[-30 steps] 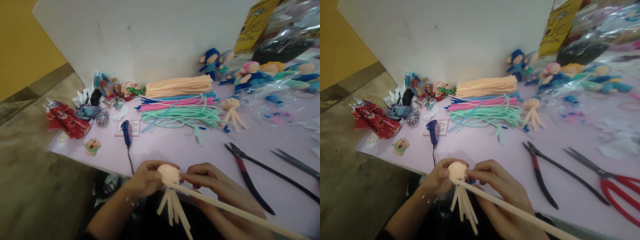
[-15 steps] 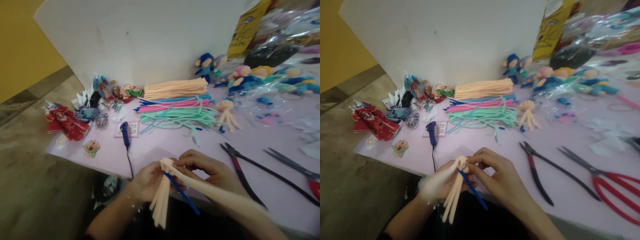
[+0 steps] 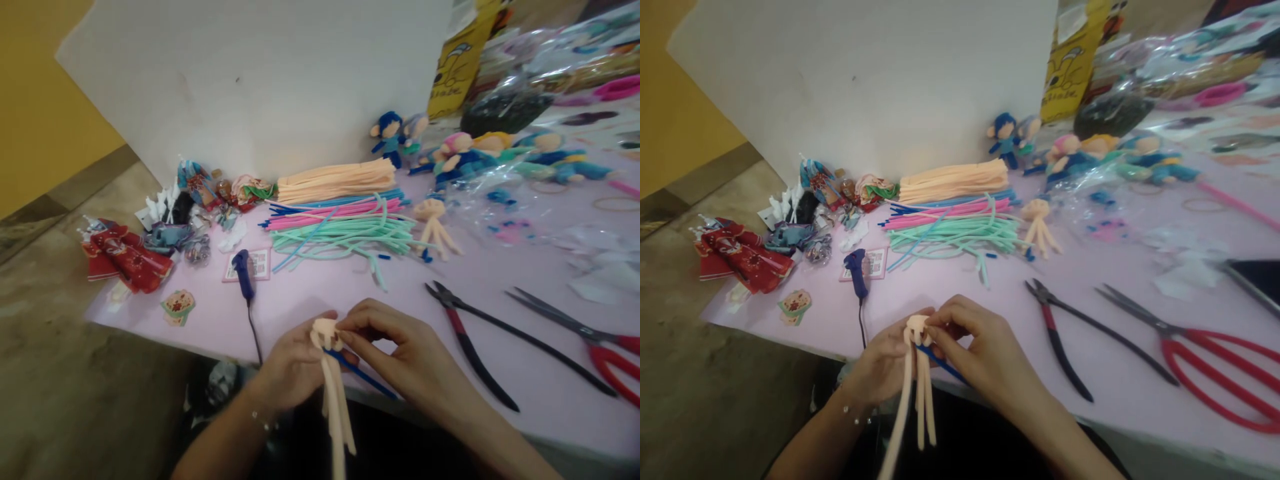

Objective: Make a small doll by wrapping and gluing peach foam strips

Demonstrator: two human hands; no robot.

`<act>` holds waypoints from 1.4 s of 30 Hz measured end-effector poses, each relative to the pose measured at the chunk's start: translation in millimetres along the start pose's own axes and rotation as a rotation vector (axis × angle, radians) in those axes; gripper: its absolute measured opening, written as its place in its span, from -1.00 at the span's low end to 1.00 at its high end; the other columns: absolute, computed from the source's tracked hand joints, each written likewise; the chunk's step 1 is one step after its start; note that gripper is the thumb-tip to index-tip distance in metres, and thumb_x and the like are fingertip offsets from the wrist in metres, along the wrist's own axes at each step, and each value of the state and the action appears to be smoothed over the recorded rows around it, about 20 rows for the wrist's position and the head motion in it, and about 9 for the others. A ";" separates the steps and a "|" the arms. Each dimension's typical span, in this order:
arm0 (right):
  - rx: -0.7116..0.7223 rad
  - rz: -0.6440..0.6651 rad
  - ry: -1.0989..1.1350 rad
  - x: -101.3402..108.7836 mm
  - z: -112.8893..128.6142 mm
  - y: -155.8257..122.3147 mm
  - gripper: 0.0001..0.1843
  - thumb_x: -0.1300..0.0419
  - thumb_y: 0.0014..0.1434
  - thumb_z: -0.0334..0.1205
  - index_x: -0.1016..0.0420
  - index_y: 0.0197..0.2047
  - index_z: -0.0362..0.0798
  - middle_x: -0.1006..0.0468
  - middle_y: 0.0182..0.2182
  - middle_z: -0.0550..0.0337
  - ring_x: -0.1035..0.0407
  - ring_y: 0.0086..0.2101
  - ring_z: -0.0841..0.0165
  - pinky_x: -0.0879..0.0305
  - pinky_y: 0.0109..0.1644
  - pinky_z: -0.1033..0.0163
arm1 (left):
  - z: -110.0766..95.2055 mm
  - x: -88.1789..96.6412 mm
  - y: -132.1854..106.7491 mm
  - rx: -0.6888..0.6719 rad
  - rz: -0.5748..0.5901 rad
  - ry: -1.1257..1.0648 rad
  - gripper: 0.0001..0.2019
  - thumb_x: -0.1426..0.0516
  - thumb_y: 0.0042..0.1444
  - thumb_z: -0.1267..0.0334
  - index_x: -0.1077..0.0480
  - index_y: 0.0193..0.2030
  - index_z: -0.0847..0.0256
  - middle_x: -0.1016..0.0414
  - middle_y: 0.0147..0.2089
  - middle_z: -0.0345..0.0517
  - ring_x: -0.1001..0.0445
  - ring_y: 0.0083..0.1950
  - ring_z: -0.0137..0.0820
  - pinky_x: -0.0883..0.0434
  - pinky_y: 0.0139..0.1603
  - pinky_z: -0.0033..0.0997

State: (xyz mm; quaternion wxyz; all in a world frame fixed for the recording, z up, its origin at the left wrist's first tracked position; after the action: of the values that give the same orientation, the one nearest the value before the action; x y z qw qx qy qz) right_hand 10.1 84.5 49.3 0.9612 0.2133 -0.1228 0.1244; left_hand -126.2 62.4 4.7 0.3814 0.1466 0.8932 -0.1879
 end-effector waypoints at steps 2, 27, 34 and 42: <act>-0.005 0.027 0.013 -0.9 1.4 -0.5 -0.81 -0.18 0.17 -0.27 -0.56 -0.45 -0.03 -0.50 -0.50 0.21 -0.42 -0.50 0.40 -0.34 -0.42 0.34 | 2.4 3.6 1.3 -0.012 -0.057 0.024 -0.53 -0.38 -0.17 0.23 -0.50 -0.07 0.29 -0.57 -0.35 -0.10 -0.52 -0.37 -0.34 -0.37 -0.20 -0.32; -0.033 0.024 0.071 -3.6 -3.8 -9.6 -0.72 -0.25 0.23 0.02 -0.59 -0.38 0.03 -0.55 -0.47 0.19 -0.46 -0.47 0.38 -0.37 -0.39 0.34 | 1.4 10.9 -5.2 -0.037 -0.108 0.064 -0.44 -0.42 -0.14 0.11 -0.52 0.03 0.28 -0.59 -0.20 -0.03 -0.53 -0.31 -0.37 -0.41 -0.10 -0.30; -0.006 0.007 -0.068 -3.0 8.7 -6.8 -0.65 -0.19 0.26 0.06 -0.57 -0.42 0.02 -0.56 -0.49 0.15 -0.46 -0.48 0.35 -0.40 -0.42 0.30 | 1.8 12.4 -8.4 -0.074 -0.142 0.141 -0.38 -0.39 -0.09 0.12 -0.46 0.13 0.30 -0.58 -0.15 0.02 -0.55 -0.23 -0.30 -0.39 -0.02 -0.24; 0.040 0.016 -0.058 -2.2 8.2 -7.0 -0.75 -0.21 0.26 -0.07 -0.57 -0.39 0.02 -0.56 -0.47 0.19 -0.47 -0.47 0.39 -0.38 -0.42 0.36 | 2.6 11.9 -7.5 -0.070 -0.150 0.108 -0.41 -0.40 -0.11 0.11 -0.49 0.08 0.31 -0.58 -0.21 -0.01 -0.54 -0.27 -0.33 -0.41 -0.05 -0.25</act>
State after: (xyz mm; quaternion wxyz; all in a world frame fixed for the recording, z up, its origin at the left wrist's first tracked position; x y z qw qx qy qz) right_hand 8.6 74.4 53.2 0.9518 0.2351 -0.1497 0.1282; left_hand -135.5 56.0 -4.1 0.3224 0.0758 0.9269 -0.1767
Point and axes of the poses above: each hand's wrist, its own y-axis towards the middle knuckle, its own x-axis out of the back of the hand, z = x × y, the point moved 4 cm from there along y, towards the middle knuckle
